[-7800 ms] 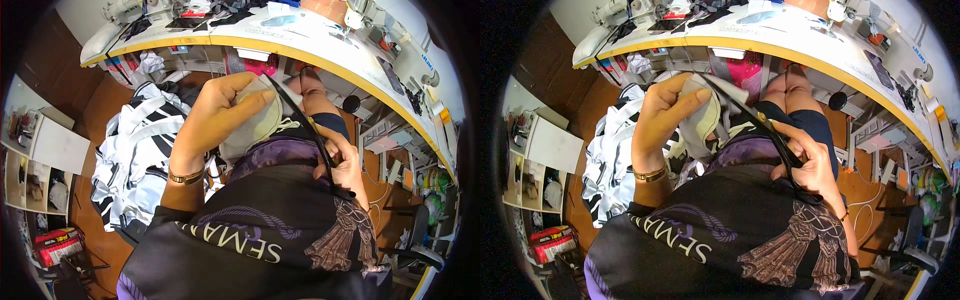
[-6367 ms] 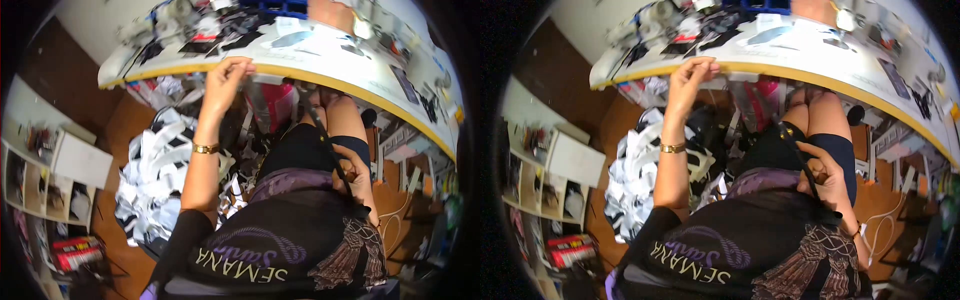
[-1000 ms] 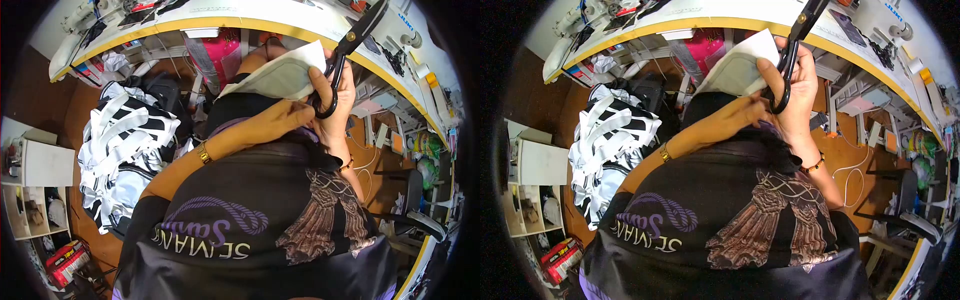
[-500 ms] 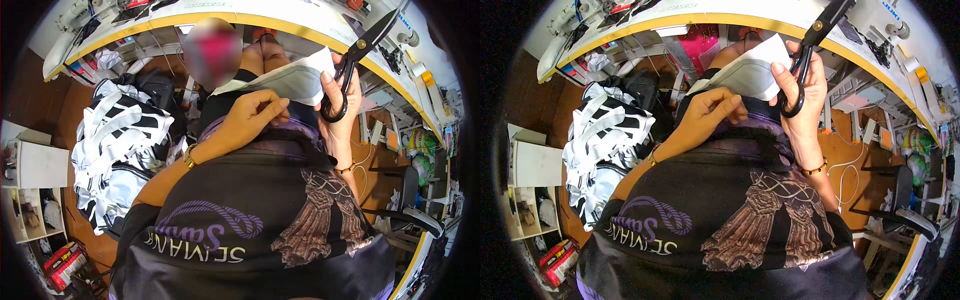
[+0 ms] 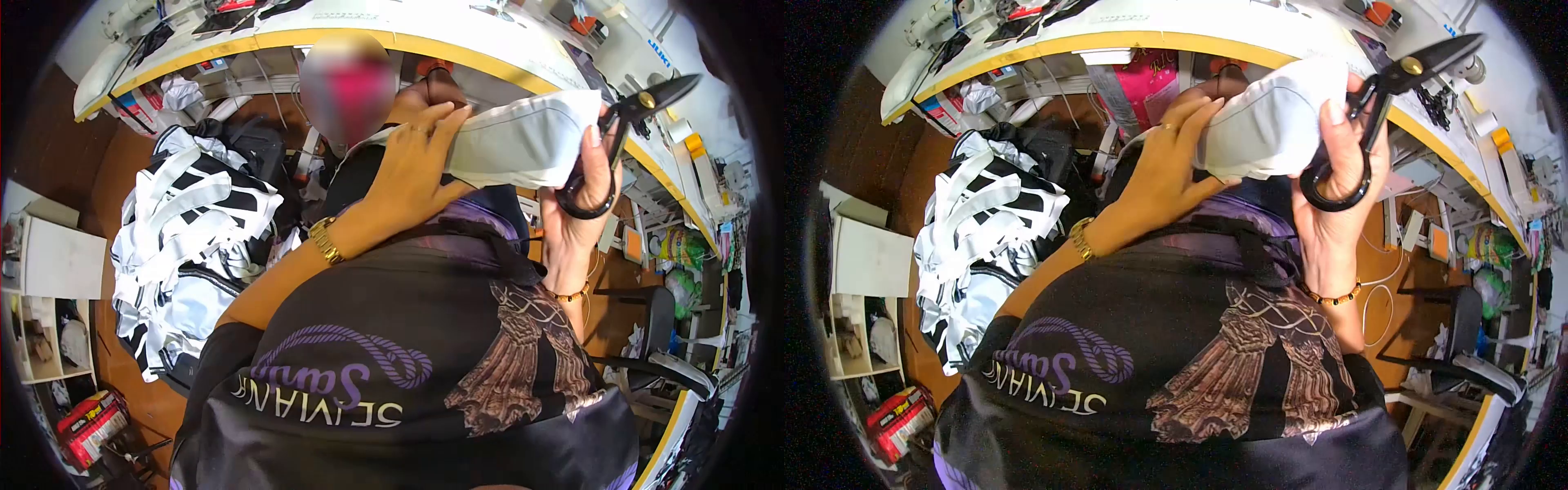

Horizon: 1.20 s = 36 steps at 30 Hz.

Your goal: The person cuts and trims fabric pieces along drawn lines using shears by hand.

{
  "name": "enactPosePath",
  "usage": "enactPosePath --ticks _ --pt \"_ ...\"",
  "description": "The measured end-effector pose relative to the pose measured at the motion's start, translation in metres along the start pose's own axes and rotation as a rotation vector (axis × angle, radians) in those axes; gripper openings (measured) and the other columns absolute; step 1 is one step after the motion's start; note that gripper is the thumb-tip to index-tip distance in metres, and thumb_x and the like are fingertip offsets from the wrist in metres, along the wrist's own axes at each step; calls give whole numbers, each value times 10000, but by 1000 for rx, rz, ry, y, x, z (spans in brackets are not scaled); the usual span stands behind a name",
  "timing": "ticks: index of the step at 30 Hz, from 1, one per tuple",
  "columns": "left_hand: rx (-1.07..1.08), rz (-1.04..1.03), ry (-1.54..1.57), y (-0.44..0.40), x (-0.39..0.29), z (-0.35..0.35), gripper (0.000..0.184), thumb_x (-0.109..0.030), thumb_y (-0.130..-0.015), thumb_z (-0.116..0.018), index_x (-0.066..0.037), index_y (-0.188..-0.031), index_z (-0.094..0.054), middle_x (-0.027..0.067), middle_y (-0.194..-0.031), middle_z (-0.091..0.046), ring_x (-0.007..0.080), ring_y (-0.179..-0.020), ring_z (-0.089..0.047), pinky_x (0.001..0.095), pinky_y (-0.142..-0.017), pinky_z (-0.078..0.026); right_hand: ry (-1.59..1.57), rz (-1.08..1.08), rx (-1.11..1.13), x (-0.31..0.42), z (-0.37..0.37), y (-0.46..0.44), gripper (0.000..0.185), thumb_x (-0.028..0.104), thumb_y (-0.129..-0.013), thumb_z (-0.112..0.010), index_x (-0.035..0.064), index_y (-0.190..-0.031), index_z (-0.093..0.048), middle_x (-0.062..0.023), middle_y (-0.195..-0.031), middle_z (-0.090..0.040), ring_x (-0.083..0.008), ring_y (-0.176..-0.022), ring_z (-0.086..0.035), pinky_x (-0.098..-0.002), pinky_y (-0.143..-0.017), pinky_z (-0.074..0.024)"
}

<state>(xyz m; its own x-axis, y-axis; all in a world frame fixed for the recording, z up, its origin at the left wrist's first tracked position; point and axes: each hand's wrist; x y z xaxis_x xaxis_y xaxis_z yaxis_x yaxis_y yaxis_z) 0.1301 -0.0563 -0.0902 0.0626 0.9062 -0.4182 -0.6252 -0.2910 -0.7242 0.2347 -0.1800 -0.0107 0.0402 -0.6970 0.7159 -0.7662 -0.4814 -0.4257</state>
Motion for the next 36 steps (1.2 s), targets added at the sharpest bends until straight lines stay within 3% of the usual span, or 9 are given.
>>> enactPosePath --ticks 4,8,9,12,15,21,26,30,36 --pt "319 110 31 -5 23 -18 451 -62 -768 -540 -94 -1201 -418 205 -1111 -493 376 -965 -503 383 -780 -410 32 51 49 11 -16 -9 332 64 -829 -569 10 -1134 -451 -81 -923 -580 -172 -760 -612 -296 -593 -535" --pt "351 -113 856 -20 1 -13 276 -159 -910 -435 -60 -1166 -459 143 -1015 -571 264 -890 -598 345 -751 -466 325 58 344 6 -28 -28 405 119 -861 -548 -52 -1183 -373 -196 -1010 -591 -244 -885 -618 -272 -656 -529" --pt "519 241 1393 -24 -13 1 303 -233 -943 -405 -14 -1137 -482 126 -1032 -584 207 -874 -614 324 -768 -483 345 60 387 4 -32 -30 423 136 -866 -550 -61 -1189 -363 -222 -1043 -582 -256 -929 -610 -278 -675 -529" --pt "417 431 1647 -33 -24 32 401 -319 -946 -384 27 -1113 -499 145 -1046 -596 210 -919 -610 317 -820 -483 438 -26 460 0 -10 -28 445 173 -878 -541 -43 -1222 -358 -229 -1075 -573 -243 -959 -597 -323 -798 -489" --pt "326 364 1490 -43 -20 45 588 -446 -937 -286 56 -1213 -419 214 -1107 -565 269 -1022 -572 335 -902 -438 407 -189 479 -5 8 -10 616 331 -815 -630 -29 -1236 -362 -139 -1017 -600 -183 -902 -591 -286 -795 -465" --pt "222 538 1604 -39 -4 56 571 -430 -948 -248 26 -1275 -357 221 -1170 -525 303 -1058 -547 375 -935 -412 369 -317 554 -18 30 14 486 190 -817 -647 5 -1198 -408 -45 -899 -614 -78 -820 -534 -208 -759 -387" --pt "138 575 1635 -39 11 66 636 -497 -918 -286 5 -1307 -327 228 -1268 -437 347 -1149 -463 429 -986 -362 569 -351 458 -28 46 20 413 23 -781 -652 44 -1151 -468 45 -755 -578 18 -579 -443 -133 -489 -285" --pt "74 719 2043 -30 11 46 720 -571 -881 -297 4 -1314 -329 231 -1314 -382 344 -1239 -356 480 -1019 -296 525 -228 373 -29 36 8 402 13 -779 -650 33 -1144 -481 54 -740 -567 17 -576 -445 -133 -473 -286" --pt "452 556 1600 -4 -26 28 612 -426 -904 -453 -35 -1348 -295 27 -1253 -434 128 -1137 -417 323 -933 -374 532 -202 356 -26 7 -6 402 50 -778 -668 30 -1140 -493 68 -715 -566 19 -552 -444 -128 -465 -299"
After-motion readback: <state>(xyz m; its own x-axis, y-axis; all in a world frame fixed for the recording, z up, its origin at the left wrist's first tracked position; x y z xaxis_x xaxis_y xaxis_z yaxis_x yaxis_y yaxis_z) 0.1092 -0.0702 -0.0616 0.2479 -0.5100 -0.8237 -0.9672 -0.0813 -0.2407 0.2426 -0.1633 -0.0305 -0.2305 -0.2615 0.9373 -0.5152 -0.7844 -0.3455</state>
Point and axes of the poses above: each hand's wrist, its own y-axis away from the middle knuckle, its own z-axis out of the back of the hand, x = y × z
